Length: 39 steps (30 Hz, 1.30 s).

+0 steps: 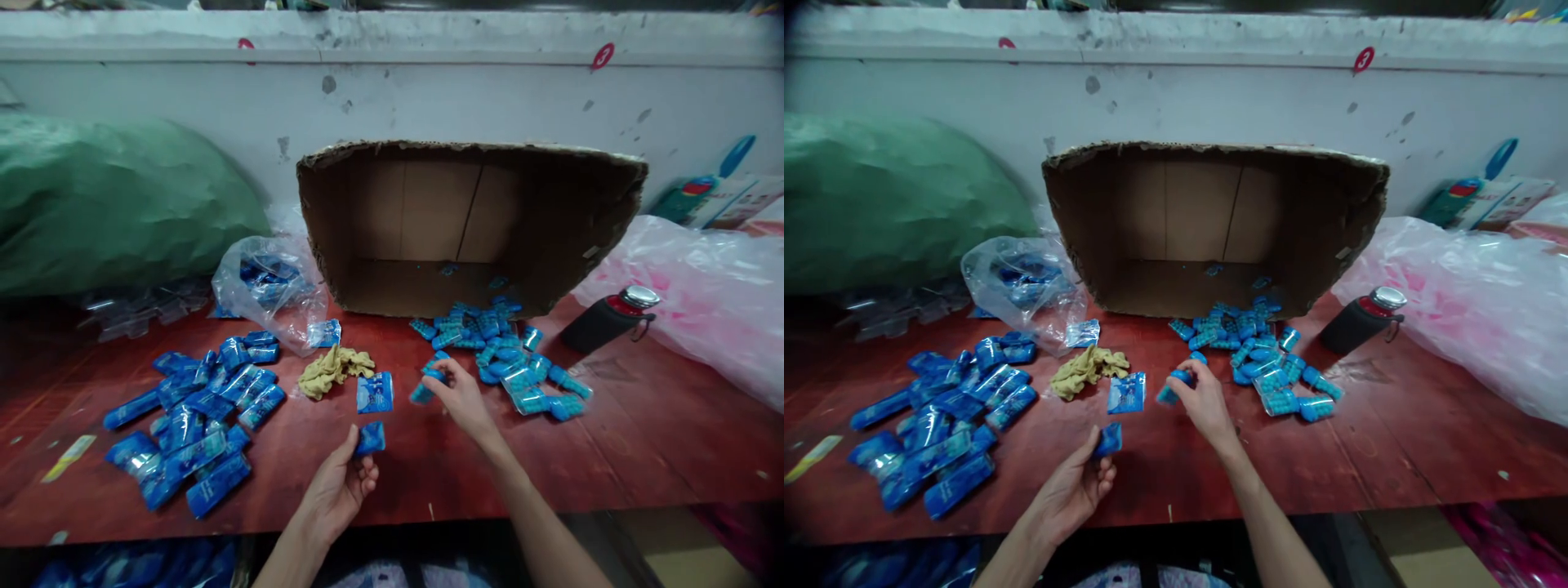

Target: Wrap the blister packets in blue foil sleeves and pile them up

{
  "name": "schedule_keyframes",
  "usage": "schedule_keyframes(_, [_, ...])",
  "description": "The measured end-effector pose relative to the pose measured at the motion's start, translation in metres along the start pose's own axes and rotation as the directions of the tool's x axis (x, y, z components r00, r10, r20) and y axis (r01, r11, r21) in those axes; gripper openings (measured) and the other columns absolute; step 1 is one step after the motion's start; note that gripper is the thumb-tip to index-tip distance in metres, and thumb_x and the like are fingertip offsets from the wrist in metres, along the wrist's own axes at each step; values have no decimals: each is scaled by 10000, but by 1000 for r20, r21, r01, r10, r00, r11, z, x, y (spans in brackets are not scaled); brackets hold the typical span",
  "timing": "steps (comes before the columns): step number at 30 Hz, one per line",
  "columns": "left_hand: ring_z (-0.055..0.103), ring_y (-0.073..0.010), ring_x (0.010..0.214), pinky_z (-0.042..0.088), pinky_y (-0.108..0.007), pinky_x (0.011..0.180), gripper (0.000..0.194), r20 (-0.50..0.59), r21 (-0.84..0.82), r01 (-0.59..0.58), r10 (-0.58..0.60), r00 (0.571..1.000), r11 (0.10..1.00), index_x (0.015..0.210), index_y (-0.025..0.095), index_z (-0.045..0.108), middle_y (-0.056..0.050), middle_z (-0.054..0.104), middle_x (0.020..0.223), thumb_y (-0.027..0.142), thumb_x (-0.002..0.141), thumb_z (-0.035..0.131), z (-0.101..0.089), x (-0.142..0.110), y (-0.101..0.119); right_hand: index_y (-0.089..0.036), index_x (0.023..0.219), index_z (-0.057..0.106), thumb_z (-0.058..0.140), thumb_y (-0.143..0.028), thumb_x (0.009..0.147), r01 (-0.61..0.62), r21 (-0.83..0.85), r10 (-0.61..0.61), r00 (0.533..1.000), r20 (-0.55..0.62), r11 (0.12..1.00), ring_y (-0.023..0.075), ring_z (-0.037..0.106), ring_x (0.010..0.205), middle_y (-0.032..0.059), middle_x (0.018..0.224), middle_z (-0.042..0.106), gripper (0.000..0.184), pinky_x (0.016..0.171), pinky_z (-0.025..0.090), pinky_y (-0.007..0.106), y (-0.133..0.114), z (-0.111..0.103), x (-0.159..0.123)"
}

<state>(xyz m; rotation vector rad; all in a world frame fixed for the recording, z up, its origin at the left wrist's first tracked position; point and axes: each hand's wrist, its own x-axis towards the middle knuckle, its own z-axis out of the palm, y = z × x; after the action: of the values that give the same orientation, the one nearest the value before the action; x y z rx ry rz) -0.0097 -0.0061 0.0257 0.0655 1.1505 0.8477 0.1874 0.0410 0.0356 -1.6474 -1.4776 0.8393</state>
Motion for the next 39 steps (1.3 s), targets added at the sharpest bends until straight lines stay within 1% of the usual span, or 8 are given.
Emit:
schedule_keyframes(3, [518,-95,379,414,-174,355,213,-15,-5,-43,43,999,999,640,141,514,-1,537,419,313,761,547,1,3,-4,-216,773,411,540,-384,738,-206,585,161,978,129,785,89,430,386,-87,520,434,215,313,400,198,-9,13,-23])
schedule_keyframes(5, [517,-96,375,409,-174,349,219,-21,-10,-51,51,998,999,649,138,521,1,531,412,324,761,545,1,4,-5,-216,815,426,588,-382,703,-258,733,189,966,178,630,70,422,371,-93,556,444,257,289,417,199,-16,22,-37])
schedule_keyframes(8, [520,-97,374,416,-176,356,216,-38,-17,-64,64,997,998,667,138,526,3,531,406,334,755,551,0,7,-6,-204,889,482,632,-372,671,-264,789,231,960,158,555,48,435,359,-76,638,488,314,299,458,214,-21,31,-50])
schedule_keyframes(15, [541,-107,399,430,-183,374,192,-24,-30,-135,134,991,990,680,146,518,-4,554,422,318,733,584,-5,9,-9,-199,859,459,610,-413,700,-261,744,273,956,110,615,68,511,396,-63,644,521,306,345,480,207,-14,42,-58])
schedule_keyframes(20, [545,-108,399,439,-181,372,178,-37,-47,-164,162,986,985,670,153,507,3,548,422,298,728,592,-4,9,-8,-198,853,430,546,-404,765,-225,616,213,973,95,755,83,500,388,-81,522,488,253,371,452,193,-11,48,-68])
schedule_keyframes(27, [565,-117,419,472,-191,389,194,-29,-51,-200,199,980,978,658,132,528,-2,549,424,301,730,588,-4,7,-1,-195,886,507,551,-341,780,-96,471,91,995,34,877,90,507,490,-26,682,520,186,478,451,205,-11,48,-83])
schedule_keyframes(33, [566,-123,439,481,-207,414,229,102,32,-297,293,951,954,633,127,550,0,556,433,334,674,639,-7,1,8,-213,865,576,589,-298,758,0,478,-4,1000,8,878,136,526,642,11,773,529,137,571,472,233,-3,50,-88])
schedule_keyframes(39, [537,-108,442,451,-203,438,241,125,135,-449,434,892,883,634,128,578,3,588,481,351,627,671,-8,1,14,-199,869,521,633,-363,712,-197,658,150,980,128,727,71,511,448,-30,701,531,253,426,446,198,-3,56,-85])
